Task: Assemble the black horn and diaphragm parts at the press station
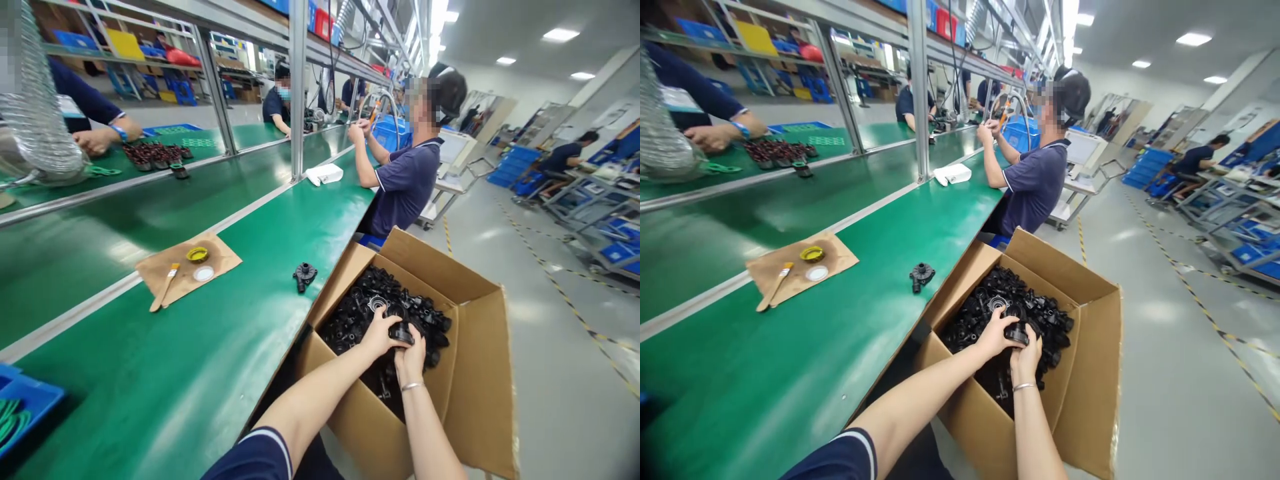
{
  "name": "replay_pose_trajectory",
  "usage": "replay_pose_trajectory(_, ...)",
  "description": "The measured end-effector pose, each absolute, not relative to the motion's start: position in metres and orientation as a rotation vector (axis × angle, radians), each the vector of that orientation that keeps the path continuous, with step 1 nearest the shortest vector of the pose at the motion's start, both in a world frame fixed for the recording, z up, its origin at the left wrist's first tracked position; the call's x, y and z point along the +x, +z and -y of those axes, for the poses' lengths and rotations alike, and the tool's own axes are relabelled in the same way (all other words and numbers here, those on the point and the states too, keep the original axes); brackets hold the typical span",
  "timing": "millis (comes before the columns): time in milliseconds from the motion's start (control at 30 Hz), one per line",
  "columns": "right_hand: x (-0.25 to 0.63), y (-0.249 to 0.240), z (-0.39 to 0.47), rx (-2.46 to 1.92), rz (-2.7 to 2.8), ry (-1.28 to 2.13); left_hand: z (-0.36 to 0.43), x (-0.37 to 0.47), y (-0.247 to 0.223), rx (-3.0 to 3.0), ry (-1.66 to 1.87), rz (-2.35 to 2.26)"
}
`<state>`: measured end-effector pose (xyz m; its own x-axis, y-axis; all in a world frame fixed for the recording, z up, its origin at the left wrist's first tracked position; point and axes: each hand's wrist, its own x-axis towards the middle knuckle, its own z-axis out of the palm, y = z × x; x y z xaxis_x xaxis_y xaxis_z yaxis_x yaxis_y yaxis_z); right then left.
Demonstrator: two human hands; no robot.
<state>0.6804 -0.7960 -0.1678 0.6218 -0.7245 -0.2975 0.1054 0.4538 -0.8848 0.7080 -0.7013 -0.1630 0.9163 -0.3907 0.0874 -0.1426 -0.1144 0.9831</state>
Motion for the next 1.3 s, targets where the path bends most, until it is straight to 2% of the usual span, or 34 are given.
replay_pose_trajectory(233,0.680,-0.083,0.758,-0.965,-0.445,-0.698,0.662,0.695,-0.089,1.704,0.070,0.521)
replay_pose_trajectory(400,0.664,-0.046,0.662,-1.044,-0.131,-0.403,0.559,0.638,-0.042,1.835,0.544,0.418)
replay_pose_trajectory(533,0.637,-0.056,0.562,-1.266,0.234,-0.065,0.474,0.570,-0.048,2.051,0.753,-0.141)
replay_pose_trajectory(633,0.623,-0.069,0.502,-1.392,0.427,0.073,0.428,0.532,-0.061,2.120,0.776,-0.610)
replay_pose_trajectory(700,0.621,-0.070,0.475,-1.490,0.607,0.160,0.408,0.515,-0.066,2.125,0.767,-0.757)
replay_pose_trajectory(833,0.634,-0.048,0.453,-1.673,0.980,0.290,0.391,0.495,-0.063,2.134,0.738,-0.879)
replay_pose_trajectory(967,0.642,-0.031,0.481,-1.942,1.062,0.261,0.392,0.483,-0.057,2.184,0.702,-1.044)
replay_pose_trajectory(1033,0.629,-0.044,0.513,-2.125,0.998,0.221,0.394,0.476,-0.058,2.225,0.692,-1.069)
replay_pose_trajectory(1133,0.584,-0.090,0.565,-2.432,0.947,0.282,0.395,0.464,-0.061,2.308,0.658,-1.053)
replay_pose_trajectory(1300,0.515,-0.189,0.604,-2.692,1.321,0.822,0.390,0.454,-0.074,2.441,0.651,-1.029)
